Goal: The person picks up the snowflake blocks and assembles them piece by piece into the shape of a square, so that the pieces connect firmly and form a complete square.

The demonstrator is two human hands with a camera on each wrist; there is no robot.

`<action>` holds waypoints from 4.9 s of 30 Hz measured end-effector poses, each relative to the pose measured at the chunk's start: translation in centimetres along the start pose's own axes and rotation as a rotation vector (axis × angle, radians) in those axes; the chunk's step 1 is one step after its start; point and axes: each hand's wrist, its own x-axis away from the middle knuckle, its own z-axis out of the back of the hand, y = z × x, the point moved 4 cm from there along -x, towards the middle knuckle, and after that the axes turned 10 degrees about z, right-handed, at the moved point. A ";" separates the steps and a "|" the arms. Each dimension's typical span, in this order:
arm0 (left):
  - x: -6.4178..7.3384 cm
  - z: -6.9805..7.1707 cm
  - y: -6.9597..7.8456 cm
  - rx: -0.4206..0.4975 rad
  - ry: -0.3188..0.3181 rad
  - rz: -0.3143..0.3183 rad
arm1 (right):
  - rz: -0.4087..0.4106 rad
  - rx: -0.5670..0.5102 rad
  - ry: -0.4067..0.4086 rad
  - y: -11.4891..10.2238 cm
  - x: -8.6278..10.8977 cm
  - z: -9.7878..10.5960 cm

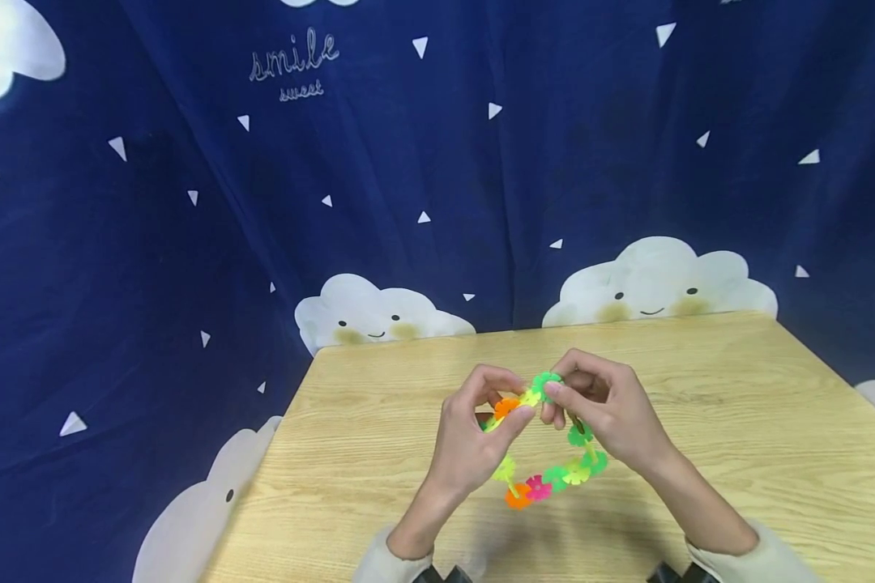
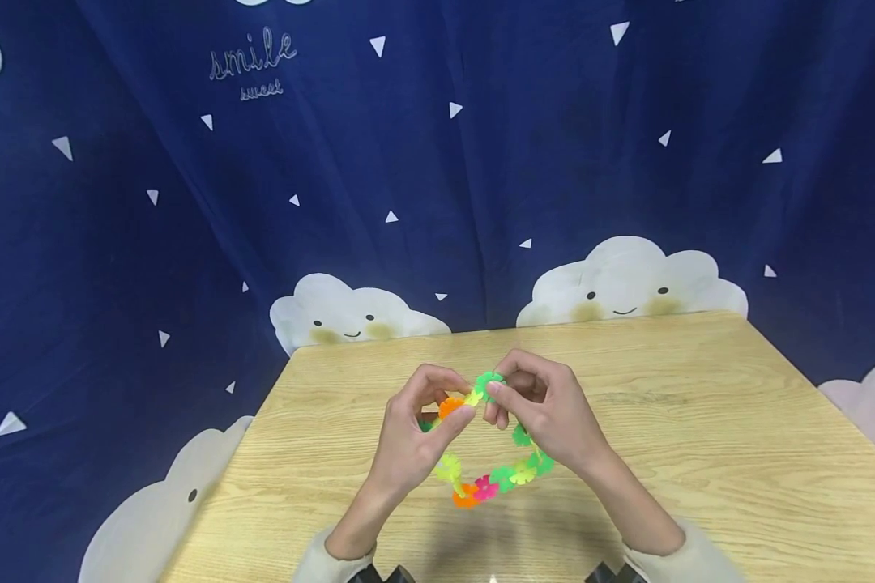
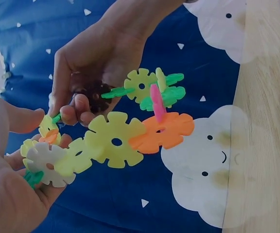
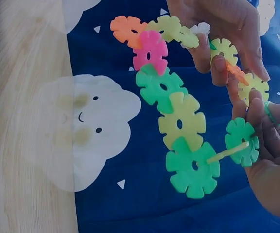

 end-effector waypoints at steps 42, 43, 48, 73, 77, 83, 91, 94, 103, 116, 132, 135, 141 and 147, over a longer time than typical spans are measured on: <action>0.4 -0.6 -0.5 0.096 -0.129 0.262 | -0.129 0.074 -0.113 1.2 0.3 1.7; 0.4 -0.5 -0.4 0.125 -0.105 0.264 | -0.127 0.079 -0.082 1.4 0.5 2.0; 0.2 -0.1 -0.5 0.222 -0.013 0.239 | -0.143 0.016 -0.049 2.5 1.6 2.1; 0.6 -1.0 -0.3 0.134 0.028 0.145 | -0.226 0.010 0.032 0.9 2.0 0.6; 0.6 -1.1 -0.4 0.116 0.029 0.124 | -0.224 0.031 0.031 0.8 2.0 0.6; 0.8 -1.4 -0.6 0.083 0.042 0.104 | -0.202 0.055 0.031 0.6 2.0 0.5; 1.3 -1.9 -0.9 0.015 0.071 0.111 | -0.180 0.082 0.013 0.5 2.0 0.5; 1.4 -2.1 -1.0 0.015 0.073 0.118 | -0.181 0.082 0.012 0.5 2.1 0.6; 1.7 -2.8 -1.7 0.031 0.052 0.158 | -0.193 0.064 0.008 1.0 2.5 0.3; 0.0 -1.8 -2.7 0.454 0.144 0.363 | -0.191 0.071 0.108 2.1 3.7 2.1; -0.3 -1.0 -6.5 0.326 0.000 0.593 | -0.432 0.059 0.157 5.4 5.2 3.3; -0.2 -1.0 -7.6 0.343 -0.056 0.660 | -0.518 0.062 0.155 6.9 5.9 3.8; 0.0 -1.3 -9.7 0.373 -0.098 0.748 | -0.666 0.120 0.095 10.1 7.2 4.5; 0.5 -1.9 -12.4 0.345 -0.180 0.821 | -0.771 0.133 -0.006 12.1 8.7 4.5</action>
